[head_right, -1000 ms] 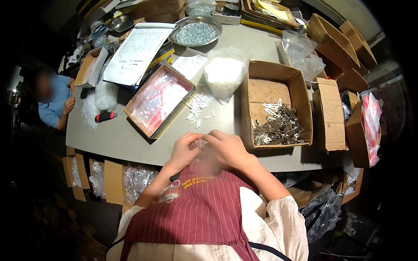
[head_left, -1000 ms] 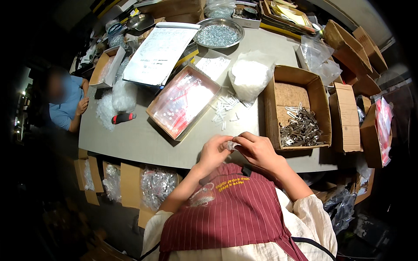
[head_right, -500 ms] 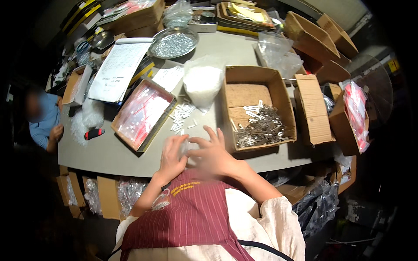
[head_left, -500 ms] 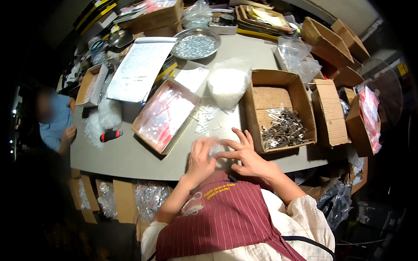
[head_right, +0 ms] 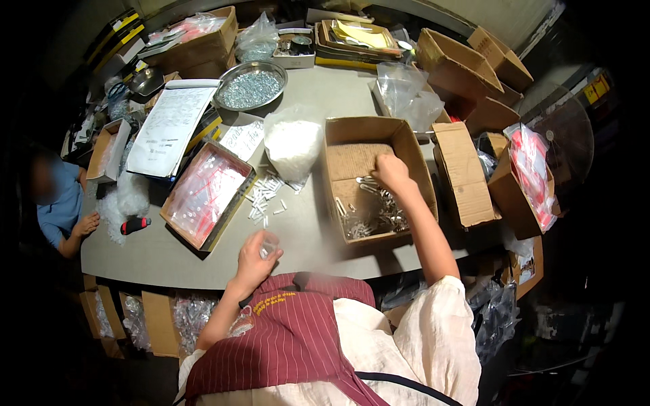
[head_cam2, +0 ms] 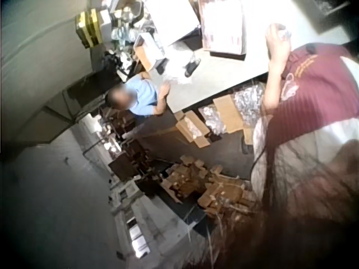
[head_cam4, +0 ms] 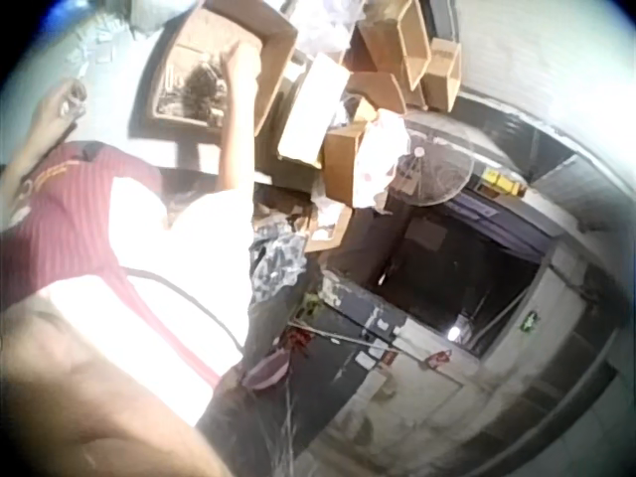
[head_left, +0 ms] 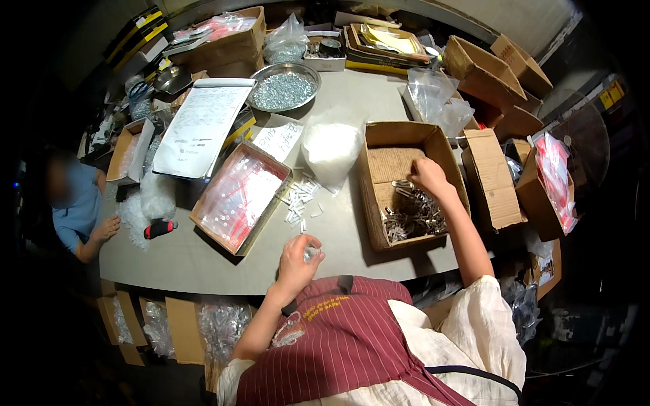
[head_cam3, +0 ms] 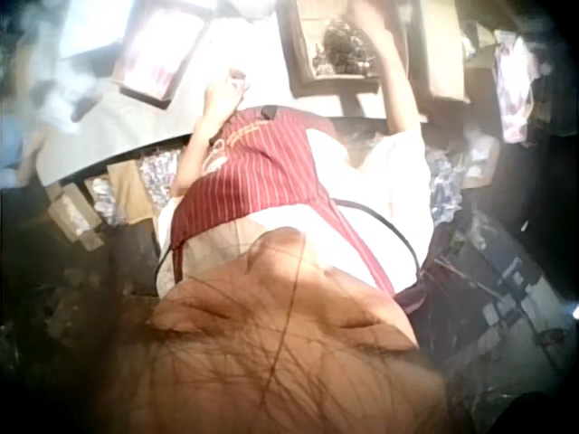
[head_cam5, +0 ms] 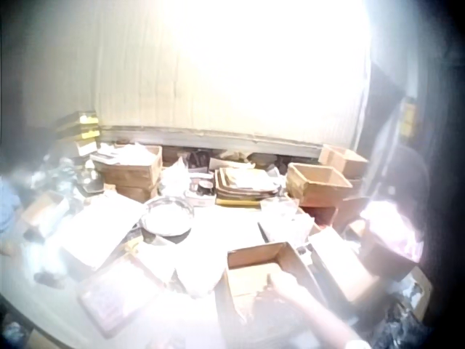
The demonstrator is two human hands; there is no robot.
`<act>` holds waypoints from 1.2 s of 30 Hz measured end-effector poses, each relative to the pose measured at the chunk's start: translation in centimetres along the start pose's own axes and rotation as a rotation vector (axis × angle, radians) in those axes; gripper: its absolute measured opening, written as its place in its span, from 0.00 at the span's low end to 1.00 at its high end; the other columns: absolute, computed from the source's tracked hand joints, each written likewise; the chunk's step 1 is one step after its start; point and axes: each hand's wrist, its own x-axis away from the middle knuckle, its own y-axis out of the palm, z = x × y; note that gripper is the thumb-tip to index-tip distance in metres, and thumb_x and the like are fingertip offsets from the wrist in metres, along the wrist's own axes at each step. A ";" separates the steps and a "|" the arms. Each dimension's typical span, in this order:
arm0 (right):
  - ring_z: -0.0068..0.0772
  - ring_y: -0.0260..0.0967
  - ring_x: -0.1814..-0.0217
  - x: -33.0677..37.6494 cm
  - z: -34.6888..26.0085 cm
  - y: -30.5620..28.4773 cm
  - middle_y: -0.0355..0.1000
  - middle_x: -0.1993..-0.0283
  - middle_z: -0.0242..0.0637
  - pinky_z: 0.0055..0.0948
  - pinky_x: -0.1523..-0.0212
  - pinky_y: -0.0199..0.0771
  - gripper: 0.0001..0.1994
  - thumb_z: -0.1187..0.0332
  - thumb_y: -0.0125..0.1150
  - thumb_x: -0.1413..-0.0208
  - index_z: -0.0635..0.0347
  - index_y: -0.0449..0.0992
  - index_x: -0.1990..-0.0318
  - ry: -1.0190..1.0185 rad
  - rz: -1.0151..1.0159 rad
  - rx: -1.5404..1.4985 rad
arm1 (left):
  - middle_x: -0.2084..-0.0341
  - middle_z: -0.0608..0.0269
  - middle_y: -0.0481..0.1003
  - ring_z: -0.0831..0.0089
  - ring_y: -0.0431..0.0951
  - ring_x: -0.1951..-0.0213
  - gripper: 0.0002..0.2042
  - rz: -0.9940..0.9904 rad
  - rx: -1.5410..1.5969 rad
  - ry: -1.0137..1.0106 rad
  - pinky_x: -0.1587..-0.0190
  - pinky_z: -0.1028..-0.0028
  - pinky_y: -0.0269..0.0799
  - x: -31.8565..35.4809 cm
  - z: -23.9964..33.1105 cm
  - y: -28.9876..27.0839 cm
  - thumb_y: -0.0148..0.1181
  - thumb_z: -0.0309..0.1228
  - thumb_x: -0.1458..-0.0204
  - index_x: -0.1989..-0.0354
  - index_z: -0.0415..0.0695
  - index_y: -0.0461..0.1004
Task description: The person picks up small metal fasteners and white plastic sleeves from a cardboard box and the table. They insert the sleeves onto the fasteners and place the assembled units into a clear plastic bag. The person repeats this process continuously throughout the clip.
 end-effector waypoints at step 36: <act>0.25 0.71 0.53 9.8 -16.4 -7.7 0.78 0.56 0.36 0.24 0.51 0.68 0.10 0.72 0.63 0.39 0.67 0.84 0.55 -0.262 -0.163 -1.462 | 0.68 0.55 0.76 0.51 0.77 0.63 0.13 0.131 0.098 0.238 0.58 0.58 0.71 -3.6 5.3 -0.5 0.71 0.27 0.52 0.63 0.42 0.72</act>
